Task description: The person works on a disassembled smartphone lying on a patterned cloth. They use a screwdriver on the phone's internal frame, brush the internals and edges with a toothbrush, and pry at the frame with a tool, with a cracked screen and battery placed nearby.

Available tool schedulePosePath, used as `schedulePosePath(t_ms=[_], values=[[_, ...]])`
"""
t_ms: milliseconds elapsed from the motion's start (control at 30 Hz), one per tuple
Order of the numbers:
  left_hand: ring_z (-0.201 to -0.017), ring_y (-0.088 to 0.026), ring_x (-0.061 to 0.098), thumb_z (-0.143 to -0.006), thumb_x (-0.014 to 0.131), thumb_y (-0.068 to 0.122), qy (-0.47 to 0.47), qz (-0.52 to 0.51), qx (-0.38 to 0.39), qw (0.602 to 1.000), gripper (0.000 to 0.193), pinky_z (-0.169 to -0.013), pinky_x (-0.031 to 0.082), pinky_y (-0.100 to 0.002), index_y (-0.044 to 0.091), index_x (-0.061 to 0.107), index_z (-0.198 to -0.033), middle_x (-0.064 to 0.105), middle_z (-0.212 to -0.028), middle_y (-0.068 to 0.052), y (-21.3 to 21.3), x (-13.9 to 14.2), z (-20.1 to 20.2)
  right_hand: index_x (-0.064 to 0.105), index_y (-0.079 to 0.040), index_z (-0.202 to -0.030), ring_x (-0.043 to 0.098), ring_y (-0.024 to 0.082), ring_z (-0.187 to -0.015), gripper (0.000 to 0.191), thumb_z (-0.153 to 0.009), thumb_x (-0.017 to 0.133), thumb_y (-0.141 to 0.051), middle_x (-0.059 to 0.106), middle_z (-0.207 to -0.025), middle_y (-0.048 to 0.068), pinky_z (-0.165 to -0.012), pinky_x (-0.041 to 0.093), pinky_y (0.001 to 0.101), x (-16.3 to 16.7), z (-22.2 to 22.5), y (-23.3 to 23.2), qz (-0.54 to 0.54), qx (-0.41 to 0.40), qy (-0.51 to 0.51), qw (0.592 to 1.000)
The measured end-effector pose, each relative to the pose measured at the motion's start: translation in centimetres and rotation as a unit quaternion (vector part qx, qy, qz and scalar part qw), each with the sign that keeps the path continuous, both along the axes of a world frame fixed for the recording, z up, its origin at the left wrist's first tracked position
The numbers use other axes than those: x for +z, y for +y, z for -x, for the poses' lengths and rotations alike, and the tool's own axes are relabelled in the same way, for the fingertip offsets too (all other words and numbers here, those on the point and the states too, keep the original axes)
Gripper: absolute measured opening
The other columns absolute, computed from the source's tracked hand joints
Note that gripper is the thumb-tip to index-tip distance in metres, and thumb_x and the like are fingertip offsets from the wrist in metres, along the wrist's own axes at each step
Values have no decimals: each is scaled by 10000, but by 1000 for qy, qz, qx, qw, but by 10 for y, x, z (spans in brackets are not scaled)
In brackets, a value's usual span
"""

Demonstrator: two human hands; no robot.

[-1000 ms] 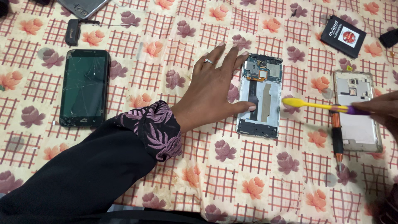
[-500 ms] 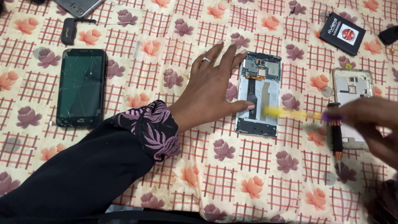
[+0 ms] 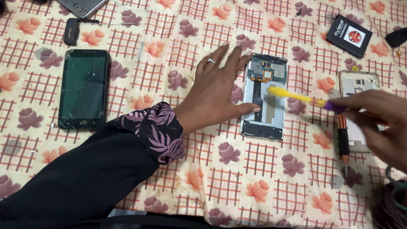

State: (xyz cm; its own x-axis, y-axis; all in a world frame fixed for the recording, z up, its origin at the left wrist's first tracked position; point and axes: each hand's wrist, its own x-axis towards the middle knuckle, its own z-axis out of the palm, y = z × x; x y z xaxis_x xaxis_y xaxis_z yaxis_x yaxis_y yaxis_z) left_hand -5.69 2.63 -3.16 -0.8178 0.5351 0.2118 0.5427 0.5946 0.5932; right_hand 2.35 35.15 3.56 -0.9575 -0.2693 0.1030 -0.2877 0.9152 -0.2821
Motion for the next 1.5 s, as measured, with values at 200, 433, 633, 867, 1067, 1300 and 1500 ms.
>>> schedulePosePath(t_ms=[200, 433, 633, 867, 1067, 1300, 1500], values=[[-1507, -487, 192, -761, 843, 568, 6, -1, -1, 1000, 1120, -1189, 138, -624, -66, 307, -1513, 380, -1551, -295, -1, -3, 0, 704, 12, -1237, 729, 255, -854, 279, -964, 648, 32, 704, -1105, 193, -710, 624, 371, 11, 3, -9, -16, -63, 1, 998], [-1492, -484, 207, -738, 857, 563, 19, -13, 2, 1000, 1109, -1170, 144, -628, -36, 331, -1508, 363, -1565, -305, 0, -2, 0, 741, -98, -1214, 735, 212, -878, 430, -833, 654, 81, 739, -1069, 107, -692, 622, 376, 10, -2, -47, -2, 37, -4, 999], [-1505, -479, 210, -744, 852, 555, 15, -9, 5, 1000, 1126, -1194, 149, -615, -53, 310, -1521, 384, -1557, -278, 0, -2, 1, 719, -68, -1218, 732, 235, -902, 410, -885, 609, 145, 723, -1098, 136, -721, 625, 322, 10, -2, -38, 29, -35, 29, 999], [-1506, -477, 211, -737, 853, 550, 10, -18, 6, 1000, 1124, -1192, 148, -617, -58, 318, -1516, 396, -1553, -272, 2, -2, 0, 731, -65, -1204, 736, 236, -919, 298, -972, 636, 97, 736, -1099, 160, -714, 624, 335, 4, 4, -9, -31, -3, 45, 999], [-1500, -486, 201, -745, 855, 555, 12, -18, 1, 1000, 1126, -1180, 136, -627, -60, 308, -1513, 397, -1540, -295, 0, -2, 0, 728, -6, -1206, 726, 264, -915, 304, -949, 625, 119, 725, -1070, 190, -754, 607, 358, 1, -2, 3, -63, 4, 61, 996], [-1515, -489, 187, -736, 858, 547, -7, -20, 4, 1000, 1168, -1194, 132, -632, -96, 289, -1528, 402, -1525, -276, 1, -1, 1, 654, -3, -1330, 707, 253, -857, 583, -814, 505, 226, 686, -1136, 190, -732, 584, 345, 1, 7, 22, -6, -39, 16, 999], [-1493, -489, 201, -735, 851, 562, 11, -16, 1, 1000, 1089, -1168, 143, -627, -32, 359, -1504, 344, -1570, -316, 0, -1, 0, 718, 3, -1220, 726, 292, -915, 456, -846, 562, 210, 702, -1124, 214, -718, 617, 339, -4, -4, 22, -86, -1, 37, 996]])
